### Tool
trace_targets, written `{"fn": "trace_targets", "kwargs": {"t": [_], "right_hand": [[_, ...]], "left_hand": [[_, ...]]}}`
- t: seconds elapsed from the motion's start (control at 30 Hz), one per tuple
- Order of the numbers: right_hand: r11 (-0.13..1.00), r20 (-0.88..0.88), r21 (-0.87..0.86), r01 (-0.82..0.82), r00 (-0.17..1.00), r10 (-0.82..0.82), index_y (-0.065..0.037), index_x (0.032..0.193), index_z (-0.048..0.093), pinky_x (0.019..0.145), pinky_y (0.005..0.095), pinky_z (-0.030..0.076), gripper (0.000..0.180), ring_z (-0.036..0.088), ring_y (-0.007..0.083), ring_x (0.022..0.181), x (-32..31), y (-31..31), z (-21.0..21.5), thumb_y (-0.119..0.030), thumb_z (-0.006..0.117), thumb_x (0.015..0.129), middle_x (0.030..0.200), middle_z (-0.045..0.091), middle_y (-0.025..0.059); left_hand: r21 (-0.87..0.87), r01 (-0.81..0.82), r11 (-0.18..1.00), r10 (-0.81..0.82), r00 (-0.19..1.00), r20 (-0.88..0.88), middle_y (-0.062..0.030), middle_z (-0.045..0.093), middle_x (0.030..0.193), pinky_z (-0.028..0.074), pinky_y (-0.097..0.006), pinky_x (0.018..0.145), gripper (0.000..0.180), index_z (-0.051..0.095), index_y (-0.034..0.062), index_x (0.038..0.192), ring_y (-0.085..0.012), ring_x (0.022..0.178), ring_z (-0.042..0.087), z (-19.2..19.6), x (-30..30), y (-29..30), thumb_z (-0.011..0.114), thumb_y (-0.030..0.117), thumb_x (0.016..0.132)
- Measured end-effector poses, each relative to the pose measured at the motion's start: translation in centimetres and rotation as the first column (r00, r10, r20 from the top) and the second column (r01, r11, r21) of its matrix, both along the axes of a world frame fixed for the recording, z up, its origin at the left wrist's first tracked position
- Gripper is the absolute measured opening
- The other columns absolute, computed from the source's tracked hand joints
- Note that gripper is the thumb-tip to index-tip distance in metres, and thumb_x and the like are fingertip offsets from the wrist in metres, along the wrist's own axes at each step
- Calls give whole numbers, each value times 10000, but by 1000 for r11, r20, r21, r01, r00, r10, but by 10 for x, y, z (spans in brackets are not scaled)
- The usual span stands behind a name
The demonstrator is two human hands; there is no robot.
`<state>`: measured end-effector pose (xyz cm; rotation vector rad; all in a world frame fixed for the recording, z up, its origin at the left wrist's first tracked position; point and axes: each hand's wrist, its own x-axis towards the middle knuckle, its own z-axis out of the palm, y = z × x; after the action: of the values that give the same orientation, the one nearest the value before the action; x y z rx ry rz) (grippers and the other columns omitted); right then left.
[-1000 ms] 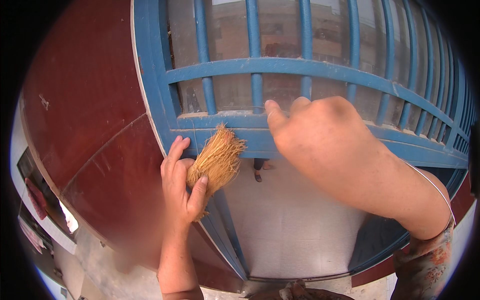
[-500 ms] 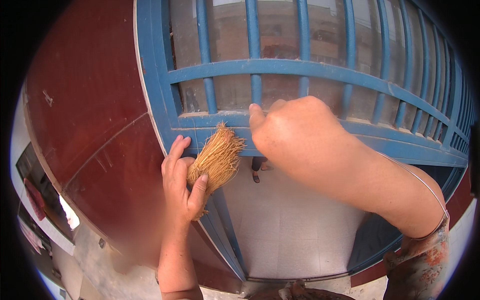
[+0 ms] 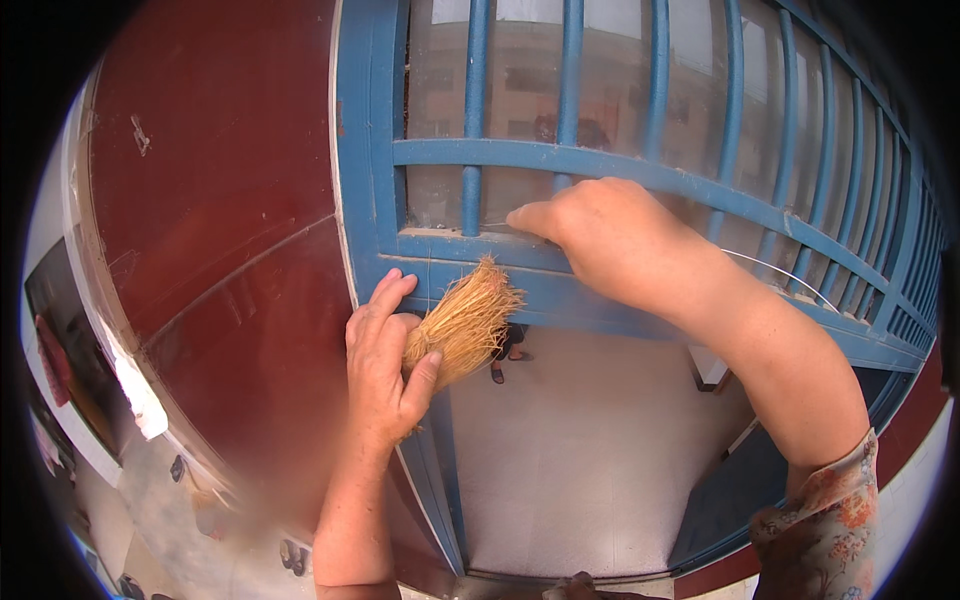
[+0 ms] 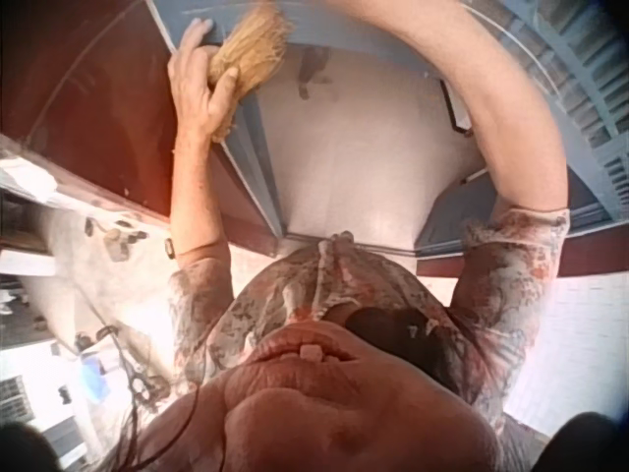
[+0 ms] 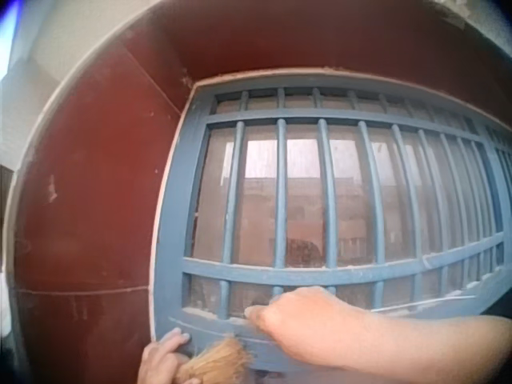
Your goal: The person uses a long wire and a handheld straw brush tool to fix, clear, or tie parts of a blue security gate structure above a doorway.
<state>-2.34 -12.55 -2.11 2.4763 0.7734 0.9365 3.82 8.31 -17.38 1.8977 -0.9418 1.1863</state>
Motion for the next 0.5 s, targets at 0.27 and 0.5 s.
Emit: {"fn": "trace_targets", "kwargs": {"t": [0.27, 0.5], "right_hand": [[998, -60, 39, 57, 997, -54, -24, 968, 667, 693, 418, 504, 280, 636, 328, 796, -28, -6, 29, 38, 537, 728, 821, 641, 205], [997, -31, -68, -49, 998, 47, 10, 783, 618, 663, 407, 504, 100, 629, 336, 762, -1, 5, 20, 23, 570, 697, 767, 635, 189]], "left_hand": [[-31, 0, 1000, 2, 998, 59, -198, 470, 1267, 266, -462, 980, 225, 537, 15, 856, -356, 1246, 393, 1, -2, 4, 591, 124, 667], [-36, 12, 999, -11, 999, 50, -199, 476, 1259, 284, -465, 965, 216, 535, 13, 842, -351, 1242, 401, 2, -3, 2, 593, 121, 664]]}}
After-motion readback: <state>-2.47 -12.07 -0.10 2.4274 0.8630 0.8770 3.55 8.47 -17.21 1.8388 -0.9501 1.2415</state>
